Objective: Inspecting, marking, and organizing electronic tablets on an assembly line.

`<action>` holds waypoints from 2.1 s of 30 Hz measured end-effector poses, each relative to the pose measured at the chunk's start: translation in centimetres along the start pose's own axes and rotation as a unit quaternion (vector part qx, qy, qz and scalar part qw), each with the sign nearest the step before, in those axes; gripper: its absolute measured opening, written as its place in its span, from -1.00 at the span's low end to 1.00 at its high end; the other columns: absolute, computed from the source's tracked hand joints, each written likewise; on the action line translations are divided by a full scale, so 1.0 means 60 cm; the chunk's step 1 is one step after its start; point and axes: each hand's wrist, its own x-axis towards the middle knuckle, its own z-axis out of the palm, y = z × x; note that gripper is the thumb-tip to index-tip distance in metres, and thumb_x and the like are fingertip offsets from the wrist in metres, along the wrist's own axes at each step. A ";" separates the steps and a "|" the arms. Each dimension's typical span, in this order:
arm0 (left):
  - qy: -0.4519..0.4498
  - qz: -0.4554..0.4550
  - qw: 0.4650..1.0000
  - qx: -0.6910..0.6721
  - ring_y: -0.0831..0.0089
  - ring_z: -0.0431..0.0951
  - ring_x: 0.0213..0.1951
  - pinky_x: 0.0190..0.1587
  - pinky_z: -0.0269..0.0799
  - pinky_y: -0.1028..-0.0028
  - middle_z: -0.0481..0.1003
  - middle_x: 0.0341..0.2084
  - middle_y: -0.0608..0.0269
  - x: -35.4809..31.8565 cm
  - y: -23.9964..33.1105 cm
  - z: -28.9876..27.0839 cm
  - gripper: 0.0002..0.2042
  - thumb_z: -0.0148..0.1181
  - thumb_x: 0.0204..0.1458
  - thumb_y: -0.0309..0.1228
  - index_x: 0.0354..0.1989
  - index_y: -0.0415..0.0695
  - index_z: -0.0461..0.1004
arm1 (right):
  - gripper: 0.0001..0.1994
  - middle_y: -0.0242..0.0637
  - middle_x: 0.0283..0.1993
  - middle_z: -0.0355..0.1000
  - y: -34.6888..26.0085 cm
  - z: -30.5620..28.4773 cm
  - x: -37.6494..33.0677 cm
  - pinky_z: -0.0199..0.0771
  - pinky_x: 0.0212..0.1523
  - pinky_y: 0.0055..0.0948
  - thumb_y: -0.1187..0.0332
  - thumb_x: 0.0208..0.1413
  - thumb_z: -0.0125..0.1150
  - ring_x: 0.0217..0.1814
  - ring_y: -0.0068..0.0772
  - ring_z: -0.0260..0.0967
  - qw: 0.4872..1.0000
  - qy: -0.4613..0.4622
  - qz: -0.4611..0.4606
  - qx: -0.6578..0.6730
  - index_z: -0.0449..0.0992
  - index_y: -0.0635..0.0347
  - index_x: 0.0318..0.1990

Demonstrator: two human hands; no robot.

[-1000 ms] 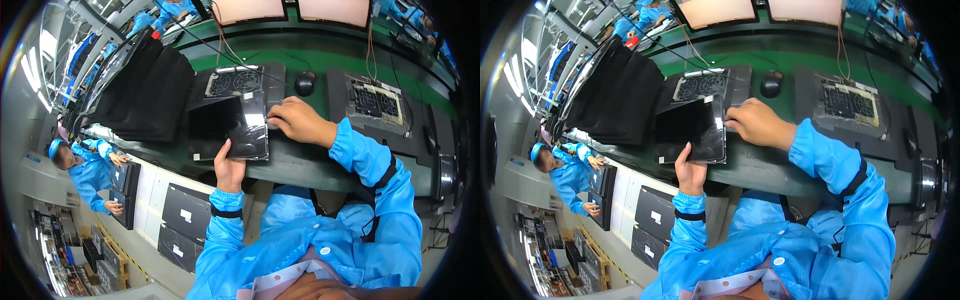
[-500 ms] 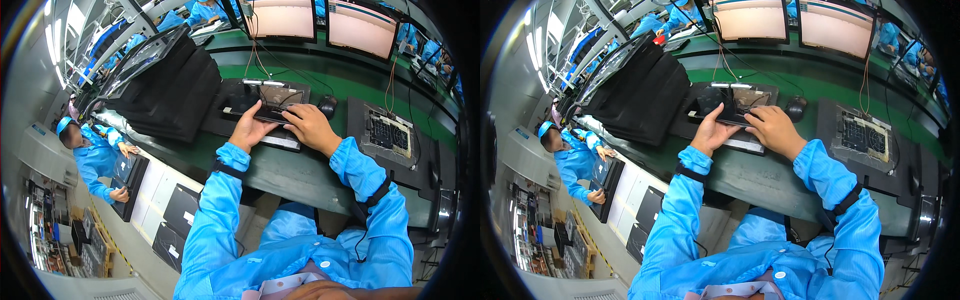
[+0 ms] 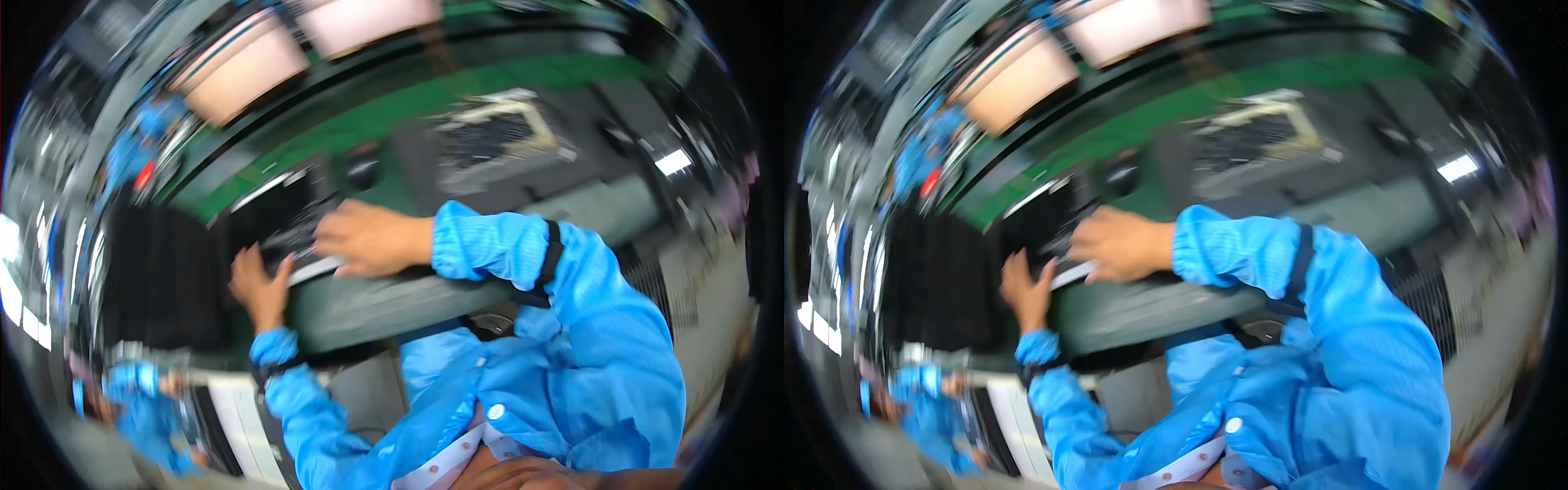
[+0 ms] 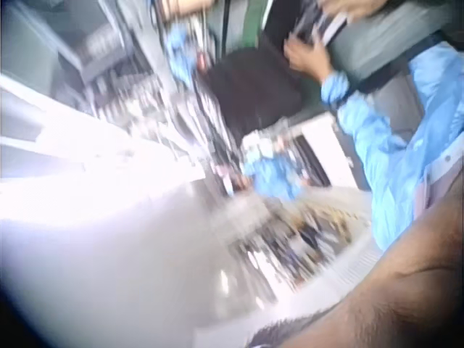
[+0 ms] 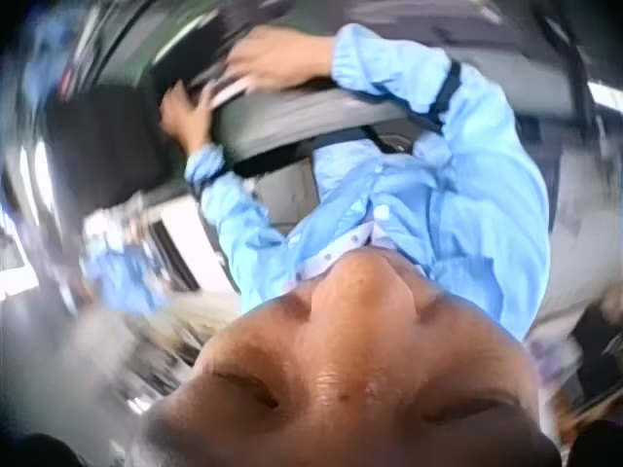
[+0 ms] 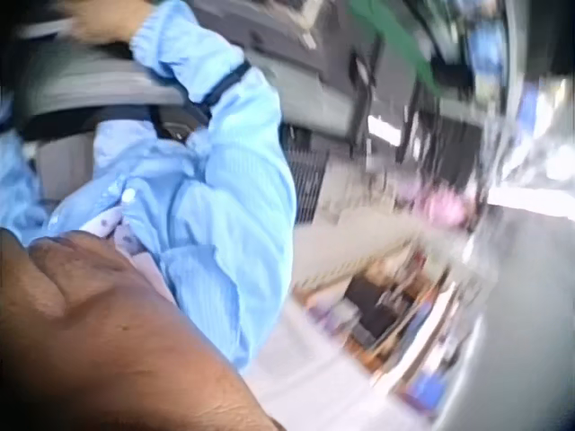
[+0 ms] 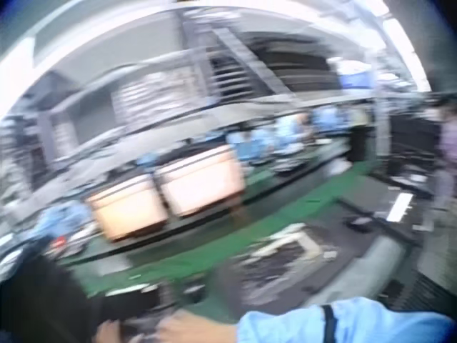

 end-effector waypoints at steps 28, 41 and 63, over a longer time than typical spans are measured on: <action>-0.145 -0.101 0.984 -0.009 -0.06 -0.15 0.48 0.45 -0.14 0.11 -0.06 0.47 -0.14 0.043 0.026 -0.066 0.01 0.36 -0.09 0.17 0.47 -0.09 0.05 | -0.44 -0.07 0.45 0.14 -0.092 -0.431 -0.798 0.25 0.17 0.47 0.23 0.23 0.17 0.49 0.08 0.05 0.547 0.008 0.732 -0.406 0.24 0.09 0.36; -0.449 0.028 0.108 -0.887 0.04 0.32 0.29 0.31 0.21 -0.08 0.30 0.27 -0.14 -0.135 0.607 -0.133 -0.03 -0.25 0.10 0.44 0.41 -0.22 0.11 | -0.68 -0.19 0.01 0.55 -0.191 -0.454 -0.533 0.37 0.30 -0.01 0.57 0.01 0.21 0.13 -0.13 0.50 0.935 0.147 0.165 -0.279 0.58 0.16 -0.04; -0.139 -0.259 0.337 -0.894 0.27 0.52 0.09 0.24 0.37 0.26 0.55 0.00 0.15 -0.212 0.445 -0.047 -0.75 0.09 0.21 -0.46 0.04 -0.20 0.49 | -0.62 -0.03 0.18 0.38 0.129 -0.370 -0.689 0.18 0.36 -0.04 0.40 0.05 0.24 0.29 0.01 0.27 0.758 0.188 0.483 -0.397 0.52 0.18 0.07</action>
